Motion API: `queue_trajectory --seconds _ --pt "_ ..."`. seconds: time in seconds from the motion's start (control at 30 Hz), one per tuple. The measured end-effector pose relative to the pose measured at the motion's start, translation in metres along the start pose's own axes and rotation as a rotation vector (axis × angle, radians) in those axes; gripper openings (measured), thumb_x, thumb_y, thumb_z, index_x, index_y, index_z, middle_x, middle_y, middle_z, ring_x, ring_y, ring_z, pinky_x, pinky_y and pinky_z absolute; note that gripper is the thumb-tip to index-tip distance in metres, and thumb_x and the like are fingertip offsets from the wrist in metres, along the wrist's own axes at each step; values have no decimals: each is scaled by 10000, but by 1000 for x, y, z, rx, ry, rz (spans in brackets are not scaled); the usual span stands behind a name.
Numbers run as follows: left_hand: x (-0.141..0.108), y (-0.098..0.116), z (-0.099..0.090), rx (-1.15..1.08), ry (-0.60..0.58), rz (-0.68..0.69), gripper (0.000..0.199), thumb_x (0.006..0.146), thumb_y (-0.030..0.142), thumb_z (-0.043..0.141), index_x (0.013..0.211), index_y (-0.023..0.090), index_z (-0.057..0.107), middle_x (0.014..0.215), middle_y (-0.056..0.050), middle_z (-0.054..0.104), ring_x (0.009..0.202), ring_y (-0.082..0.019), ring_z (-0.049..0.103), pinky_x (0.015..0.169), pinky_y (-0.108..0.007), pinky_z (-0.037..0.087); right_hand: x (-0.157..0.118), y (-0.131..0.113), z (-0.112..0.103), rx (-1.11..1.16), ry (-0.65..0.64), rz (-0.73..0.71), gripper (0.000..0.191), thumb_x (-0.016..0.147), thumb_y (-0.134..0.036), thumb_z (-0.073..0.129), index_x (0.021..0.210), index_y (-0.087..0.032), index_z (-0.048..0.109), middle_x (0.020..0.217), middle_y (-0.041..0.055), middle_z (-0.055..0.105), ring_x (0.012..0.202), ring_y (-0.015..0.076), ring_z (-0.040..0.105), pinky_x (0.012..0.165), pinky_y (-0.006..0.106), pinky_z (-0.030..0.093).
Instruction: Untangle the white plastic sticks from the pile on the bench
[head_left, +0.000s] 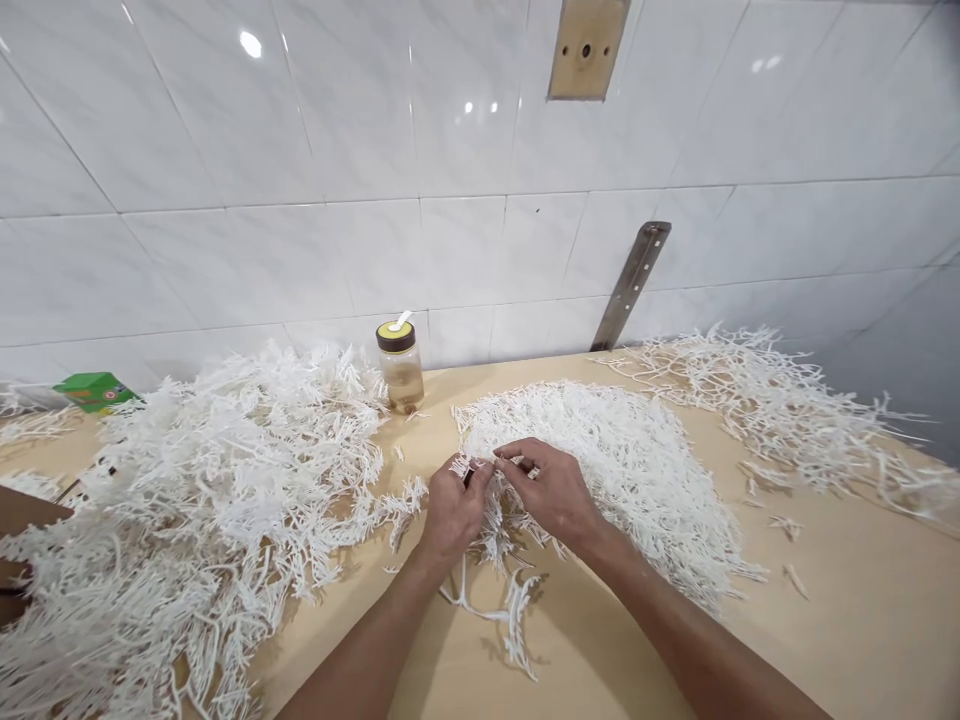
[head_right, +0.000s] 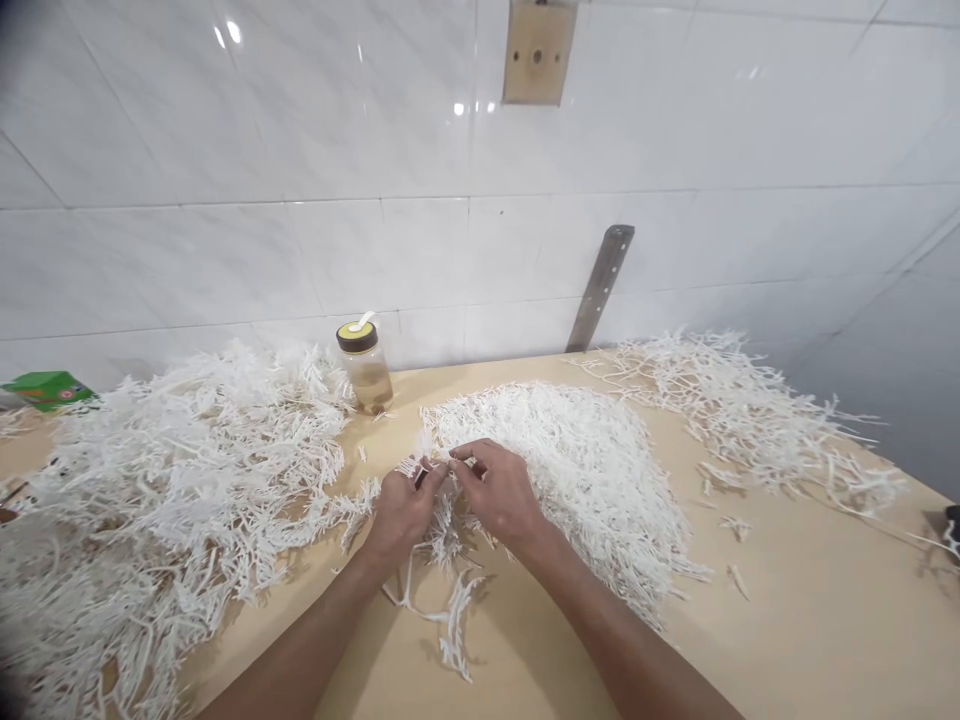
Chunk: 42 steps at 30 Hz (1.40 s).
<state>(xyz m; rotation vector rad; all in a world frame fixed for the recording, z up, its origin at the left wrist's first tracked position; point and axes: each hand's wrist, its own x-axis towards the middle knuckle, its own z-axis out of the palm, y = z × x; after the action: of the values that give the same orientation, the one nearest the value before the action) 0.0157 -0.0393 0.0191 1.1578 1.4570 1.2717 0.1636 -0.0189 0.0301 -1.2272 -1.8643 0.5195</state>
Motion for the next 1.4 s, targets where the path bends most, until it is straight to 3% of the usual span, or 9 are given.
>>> queue_trajectory --seconds 0.13,0.27,0.37,0.63,0.8,0.9,1.03,1.17,1.4 --pt "0 3 0 121 -66 172 225 763 383 657 782 161 684 698 -27 662 687 -180 577 643 -258 421 7 -4 -19 -124 -195 -68 199 876 -179 533 838 -214 725 843 23 736 767 161 656 712 289 483" --pt "-1 5 1 142 -107 8 375 736 444 675 522 177 521 446 35 400 481 -113 390 479 -244 277 8 -6 -27 -205 -256 -119 226 907 -150 493 828 -199 700 828 29 706 750 155 631 696 284 455" --pt "-1 7 -1 131 -169 -90 445 672 510 729 511 179 479 428 61 325 439 -78 285 447 -241 199 4 -6 -21 -313 -250 -194 265 930 -115 438 827 -177 674 826 54 674 744 158 607 662 272 427" --pt "-1 8 -2 169 -215 -87 366 708 487 693 598 164 563 472 40 420 451 -91 340 439 -232 230 -3 -4 0 -494 -102 -101 214 921 -98 435 819 -164 612 794 74 625 619 152 533 544 270 338" --pt "1 -8 3 145 -178 -62 353 700 475 698 619 147 597 477 39 436 450 -88 355 432 -221 241 8 13 -9 -379 55 68 182 891 -148 445 794 -180 596 792 56 642 677 174 573 619 287 402" --pt "3 -14 3 118 -118 -102 433 688 546 701 638 125 610 480 32 440 427 -82 358 419 -222 237 14 16 -22 -251 87 125 174 840 -177 491 940 -177 634 897 56 697 649 160 604 649 301 447" --pt "1 -10 3 76 -112 -121 471 705 589 677 736 120 644 513 17 493 425 -91 398 417 -220 271 17 6 -35 -122 -94 105 220 879 -320 516 919 -211 703 881 41 738 655 167 639 631 297 476" --pt "-3 -1 3 111 -105 -105 436 707 549 689 624 129 610 499 17 466 427 -82 366 415 -221 262 15 -2 -37 -67 -274 4 208 871 -306 562 820 -237 750 872 29 754 783 189 674 676 289 491" --pt "-1 -3 4 104 -107 -59 405 704 514 694 628 120 639 481 22 447 438 -83 346 425 -226 262 10 -9 -35 -215 -288 -37 173 811 -164 587 735 -224 730 771 15 728 704 169 645 647 275 449"
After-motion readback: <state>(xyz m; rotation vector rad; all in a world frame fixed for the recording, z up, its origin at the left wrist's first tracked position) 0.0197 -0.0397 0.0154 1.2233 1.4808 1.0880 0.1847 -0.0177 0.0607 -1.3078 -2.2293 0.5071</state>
